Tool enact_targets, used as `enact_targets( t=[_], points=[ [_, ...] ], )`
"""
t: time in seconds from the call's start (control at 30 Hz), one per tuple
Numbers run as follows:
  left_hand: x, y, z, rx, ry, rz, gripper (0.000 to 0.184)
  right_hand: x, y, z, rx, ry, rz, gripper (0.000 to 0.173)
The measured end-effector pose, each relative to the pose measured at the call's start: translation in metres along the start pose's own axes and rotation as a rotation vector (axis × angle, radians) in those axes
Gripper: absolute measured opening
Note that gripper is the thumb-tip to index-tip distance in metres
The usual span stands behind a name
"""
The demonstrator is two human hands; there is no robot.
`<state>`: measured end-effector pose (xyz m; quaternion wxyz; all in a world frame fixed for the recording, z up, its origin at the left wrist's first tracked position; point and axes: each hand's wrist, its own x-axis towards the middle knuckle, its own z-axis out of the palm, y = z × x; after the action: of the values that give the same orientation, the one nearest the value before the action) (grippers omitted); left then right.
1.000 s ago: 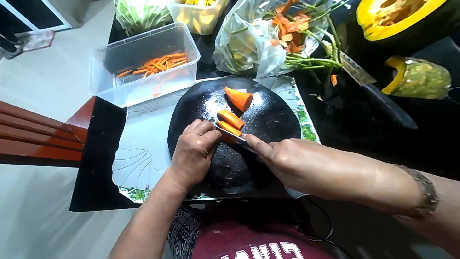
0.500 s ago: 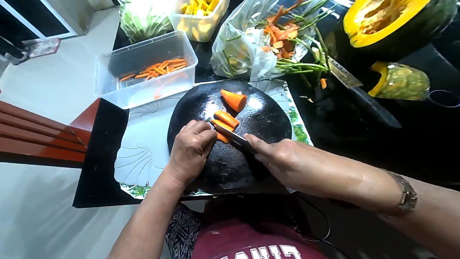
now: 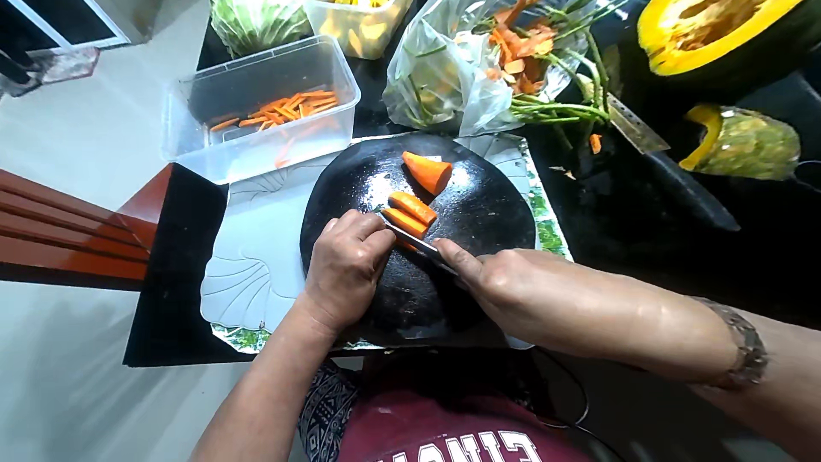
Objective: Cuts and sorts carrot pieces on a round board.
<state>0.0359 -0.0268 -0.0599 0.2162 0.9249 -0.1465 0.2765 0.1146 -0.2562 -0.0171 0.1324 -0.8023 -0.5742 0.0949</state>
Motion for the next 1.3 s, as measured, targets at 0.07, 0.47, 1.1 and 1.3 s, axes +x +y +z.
enact_targets(
  t=[0.07, 0.47, 1.1, 1.3],
  points=[
    [0.000, 0.000, 0.000, 0.002, -0.012, 0.004, 0.013, 0.008, -0.001, -0.004, 0.043, -0.109, 0.058, 0.046],
    [0.000, -0.004, -0.002, -0.049, -0.043, -0.047, 0.012, -0.048, 0.020, -0.002, 0.280, 0.136, -0.006, 0.049],
    [0.019, 0.016, -0.012, 0.053, -0.334, -0.178, 0.011, 0.005, 0.056, 0.005, 0.766, 0.481, 0.082, 0.041],
    [0.023, 0.034, -0.010, 0.346, -0.362, 0.004, 0.015, 0.007, 0.061, 0.015, 0.839, 0.621, 0.067, 0.031]
  ],
)
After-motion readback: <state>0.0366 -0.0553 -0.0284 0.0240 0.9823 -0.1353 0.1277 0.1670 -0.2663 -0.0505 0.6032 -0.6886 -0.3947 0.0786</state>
